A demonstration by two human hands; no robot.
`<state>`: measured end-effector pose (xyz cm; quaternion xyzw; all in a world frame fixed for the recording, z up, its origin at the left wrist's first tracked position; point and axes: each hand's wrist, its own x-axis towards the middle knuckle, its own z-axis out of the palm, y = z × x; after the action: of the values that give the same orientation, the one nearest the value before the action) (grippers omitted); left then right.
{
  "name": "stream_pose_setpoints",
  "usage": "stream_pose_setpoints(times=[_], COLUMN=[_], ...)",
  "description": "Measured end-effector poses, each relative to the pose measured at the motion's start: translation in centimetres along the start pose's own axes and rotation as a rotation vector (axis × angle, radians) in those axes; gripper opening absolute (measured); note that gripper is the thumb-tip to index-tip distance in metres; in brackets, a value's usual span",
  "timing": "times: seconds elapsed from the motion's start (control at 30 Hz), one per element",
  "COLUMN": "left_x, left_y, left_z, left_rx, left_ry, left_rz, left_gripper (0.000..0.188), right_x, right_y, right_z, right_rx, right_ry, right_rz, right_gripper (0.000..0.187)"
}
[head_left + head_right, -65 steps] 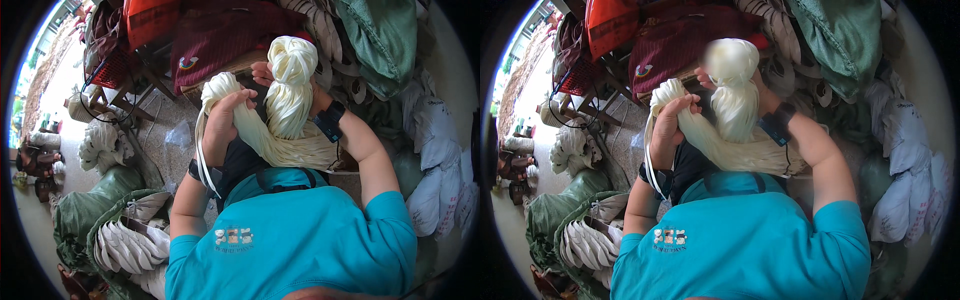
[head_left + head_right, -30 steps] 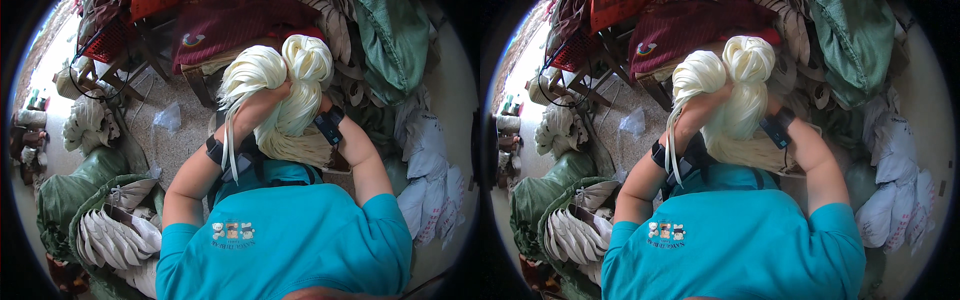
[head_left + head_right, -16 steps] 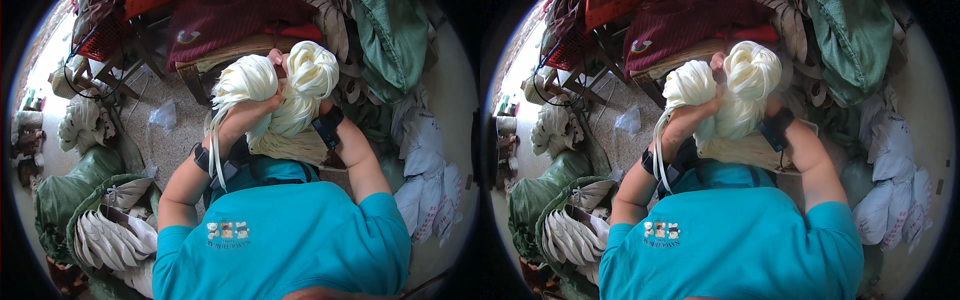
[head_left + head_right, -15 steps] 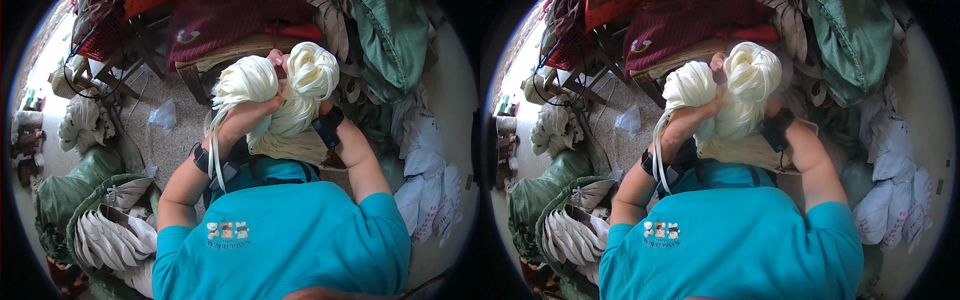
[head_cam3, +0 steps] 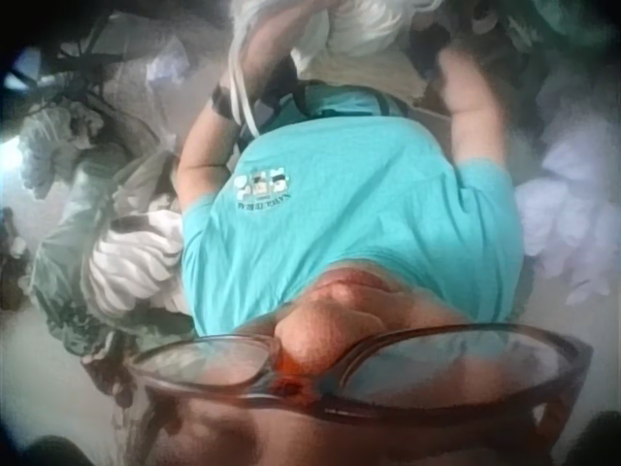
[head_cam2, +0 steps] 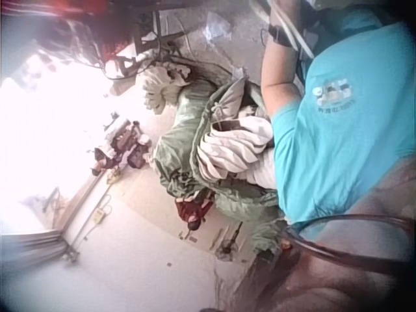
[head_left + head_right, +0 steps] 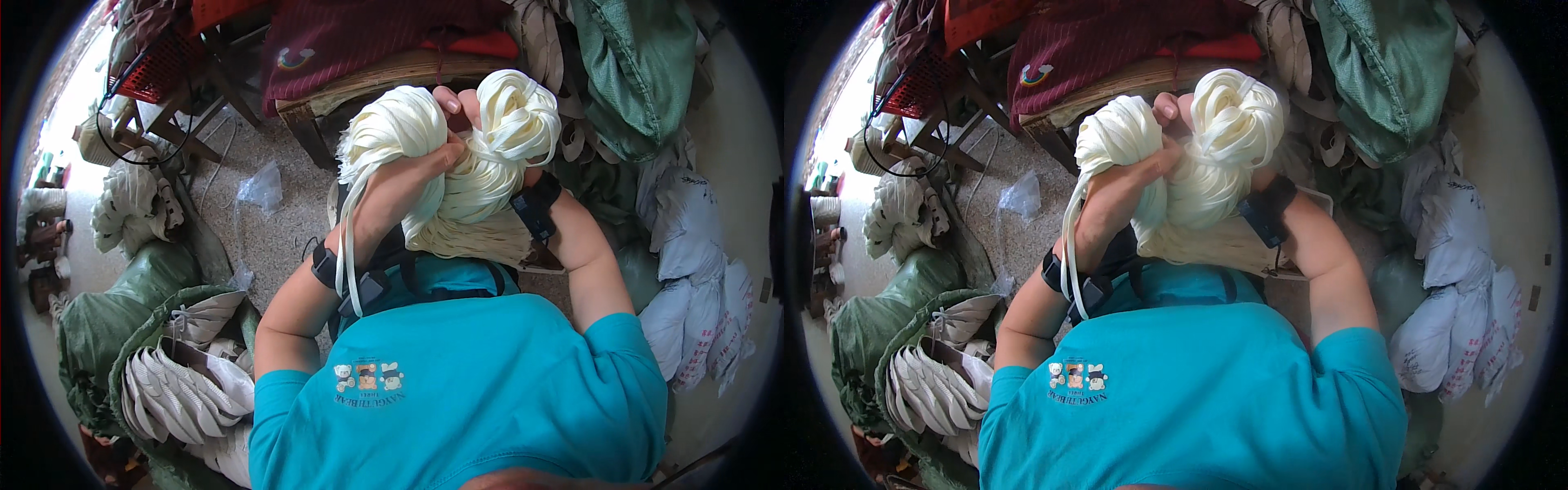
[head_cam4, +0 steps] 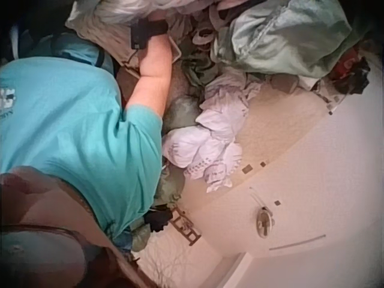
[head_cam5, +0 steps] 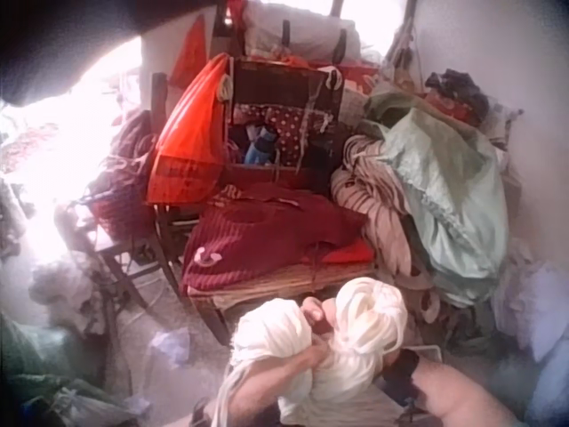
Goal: The person gathers loose white yarn strands from a large green sack and manually twists them into a compact bundle. They repeatedly fold and twist the yarn to form a neat skein, then use a pair of scissors to trim the ends before tying the bundle securely.
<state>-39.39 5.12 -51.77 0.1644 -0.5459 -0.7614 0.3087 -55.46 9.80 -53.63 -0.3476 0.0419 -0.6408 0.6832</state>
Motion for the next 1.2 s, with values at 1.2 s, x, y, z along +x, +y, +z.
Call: stream_pose_setpoints(times=[1.2], left_x=[-4.0], left_y=[3.4], left_z=[-2.9], left_rx=[-0.313], left_ry=[0.291], left_rz=[0.006], left_gripper=[0.047], right_x=[8.1], right_y=[-8.9], right_z=[-3.1], right_rx=[-2.365], right_ry=[0.968], right_rz=[-1.413], right_gripper=[0.007])
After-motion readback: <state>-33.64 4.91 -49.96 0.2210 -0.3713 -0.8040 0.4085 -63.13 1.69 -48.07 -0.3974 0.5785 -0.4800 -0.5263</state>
